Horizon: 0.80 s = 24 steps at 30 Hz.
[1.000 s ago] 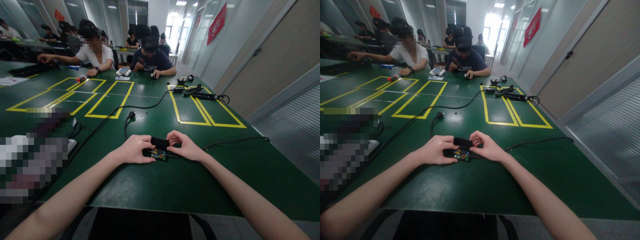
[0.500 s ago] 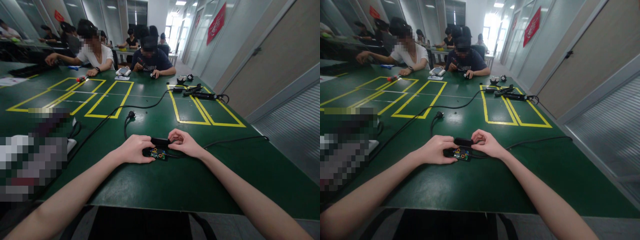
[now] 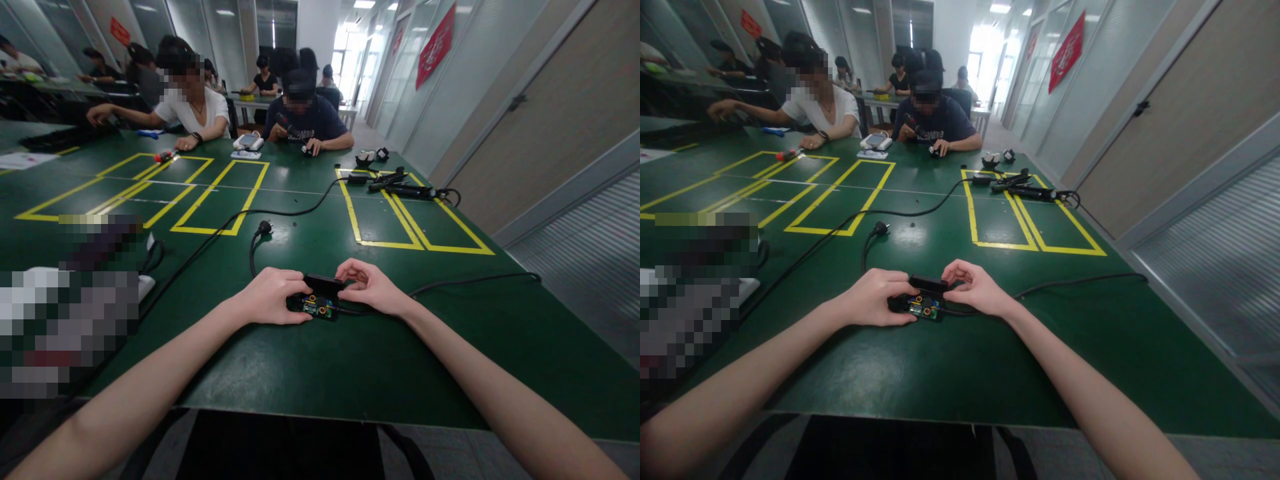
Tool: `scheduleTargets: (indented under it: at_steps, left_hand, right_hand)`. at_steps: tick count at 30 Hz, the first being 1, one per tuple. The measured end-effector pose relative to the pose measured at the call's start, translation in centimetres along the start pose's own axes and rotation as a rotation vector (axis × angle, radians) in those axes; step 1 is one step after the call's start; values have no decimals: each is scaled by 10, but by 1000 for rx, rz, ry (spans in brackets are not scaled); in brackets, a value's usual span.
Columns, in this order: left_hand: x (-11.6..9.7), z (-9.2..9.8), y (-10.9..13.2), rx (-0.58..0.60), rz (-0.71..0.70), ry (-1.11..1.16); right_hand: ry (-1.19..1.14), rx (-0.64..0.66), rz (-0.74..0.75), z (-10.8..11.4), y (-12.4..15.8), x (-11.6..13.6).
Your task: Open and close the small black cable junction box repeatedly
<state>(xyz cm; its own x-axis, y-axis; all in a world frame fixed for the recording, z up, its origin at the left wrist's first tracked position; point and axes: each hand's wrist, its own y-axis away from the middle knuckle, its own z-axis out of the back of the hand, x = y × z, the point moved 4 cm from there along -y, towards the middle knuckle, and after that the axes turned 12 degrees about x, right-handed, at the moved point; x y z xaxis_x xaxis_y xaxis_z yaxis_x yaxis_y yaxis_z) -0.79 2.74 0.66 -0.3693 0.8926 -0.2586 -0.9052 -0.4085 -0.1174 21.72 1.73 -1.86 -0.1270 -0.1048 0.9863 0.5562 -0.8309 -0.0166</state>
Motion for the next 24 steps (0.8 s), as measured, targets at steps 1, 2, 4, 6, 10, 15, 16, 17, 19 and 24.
scheduleTargets:
  at_steps: [1,2,4,6,10,15,16,17,19,24]
  left_hand:
    - [0,0,0,4,-3,-5]
    - [-1,0,0,10,-6,-11]
    - [-2,0,0,21,-10,-25]
    - [-3,1,0,31,-7,-41]
    - [-5,2,-1,42,3,-66]
    - [-4,-1,0,-1,-40,-115]
    - [-5,-1,1,-33,-55,-126]
    - [-5,-1,1,-65,-69,-134]
    - [-7,-1,2,-108,-83,-142]
    - [-10,1,-1,-115,-36,-73]
  right_hand:
    - [5,12,-2,0,0,0]
    - [15,27,-5,-1,0,0]
    - [43,68,-17,-3,0,1]
    - [65,111,-25,-5,1,2]
    - [64,147,2,-7,1,7]
    - [69,126,52,-5,0,9]
    - [71,128,55,-5,0,8]
    - [75,132,56,-5,0,8]
    - [88,136,64,-4,0,8]
    - [203,166,128,-7,2,16]
